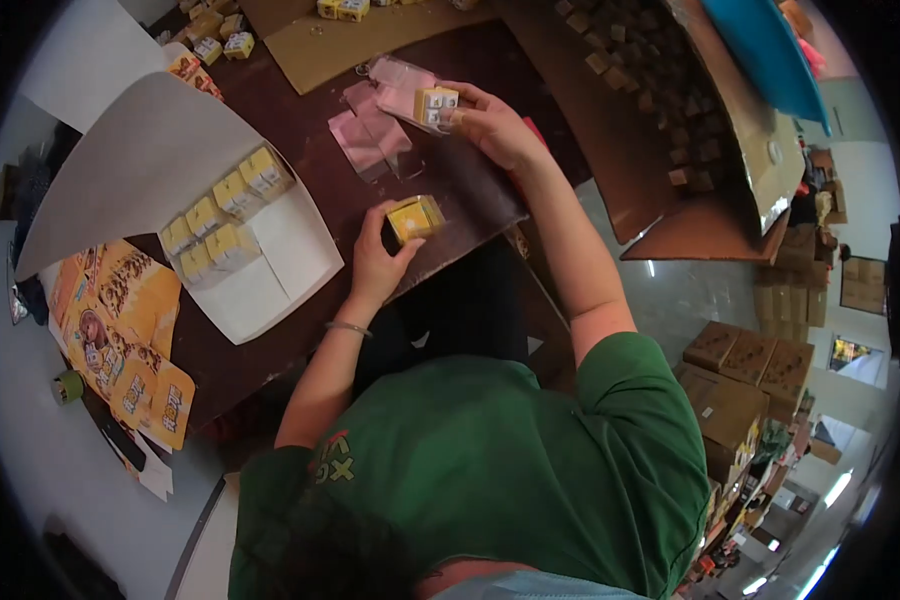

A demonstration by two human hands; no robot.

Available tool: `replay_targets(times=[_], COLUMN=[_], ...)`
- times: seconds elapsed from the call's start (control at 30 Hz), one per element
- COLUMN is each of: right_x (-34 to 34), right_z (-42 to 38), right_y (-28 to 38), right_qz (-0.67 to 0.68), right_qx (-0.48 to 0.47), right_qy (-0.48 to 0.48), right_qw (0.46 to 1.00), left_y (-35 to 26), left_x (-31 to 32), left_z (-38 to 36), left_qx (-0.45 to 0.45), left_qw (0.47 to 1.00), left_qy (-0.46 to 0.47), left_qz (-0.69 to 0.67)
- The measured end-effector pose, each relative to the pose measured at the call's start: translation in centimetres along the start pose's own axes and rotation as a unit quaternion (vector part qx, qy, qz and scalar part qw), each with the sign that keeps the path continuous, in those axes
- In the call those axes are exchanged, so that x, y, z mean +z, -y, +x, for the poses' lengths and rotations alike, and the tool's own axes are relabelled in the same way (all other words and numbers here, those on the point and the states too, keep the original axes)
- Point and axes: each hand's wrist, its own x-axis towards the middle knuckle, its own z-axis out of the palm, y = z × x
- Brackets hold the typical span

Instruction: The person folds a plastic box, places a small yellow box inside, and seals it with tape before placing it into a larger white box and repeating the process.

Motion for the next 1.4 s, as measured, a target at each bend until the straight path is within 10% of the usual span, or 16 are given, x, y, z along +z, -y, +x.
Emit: replay_targets(times=[0.3, 0.47, 0.57, 0.67, 0.73, 0.87, 1.07, 1.17, 1.4], right_x=[0.9, -2.6, 5.1, 4.2, -1.2, -11.6, -14.0, -11.2, 5.7], right_z=[-3.1, 8.1, 14.8, 21.6, 24.3, 25.0, 21.2, 15.2, -3.8], right_y=[-0.1, -0.8, -0.6, 2.0, 3.1, 4.5, 5.1, 6.4, 7.2], right_qz=[-0.217, -0.519, -0.172, -0.430, -0.619, -0.701, -0.513, -0.184, -0.339], right_qx=[-0.045, -0.053, -0.032, -0.156, -0.259, -0.080, -0.180, -0.041, 0.001], right_qy=[-0.057, -0.148, -0.036, -0.149, -0.327, -0.406, -0.276, -0.063, 0.125], right_qw=[0.974, 0.840, 0.984, 0.877, 0.665, 0.581, 0.793, 0.980, 0.932], left_y=[0.6, -0.1, -0.7, -0.7, -1.2, -0.3, 0.0, 0.1, 0.6], left_x=[0.1, 0.3, -0.1, -0.2, -0.3, -0.3, -0.4, -0.2, -0.3], left_z=[-0.6, -0.4, -0.5, -0.4, -0.2, -0.3, -0.3, -0.3, -0.4], left_qx=[0.023, 0.024, 0.003, -0.008, -0.013, -0.008, -0.014, 0.000, 0.004], left_qw=[1.000, 1.000, 0.999, 1.000, 1.000, 0.999, 0.999, 0.999, 0.999], left_qy=[0.017, 0.015, 0.020, 0.022, 0.024, 0.035, 0.046, 0.038, 0.042], left_qz=[0.006, 0.003, 0.026, 0.013, 0.011, 0.003, 0.008, 0.003, 0.012])
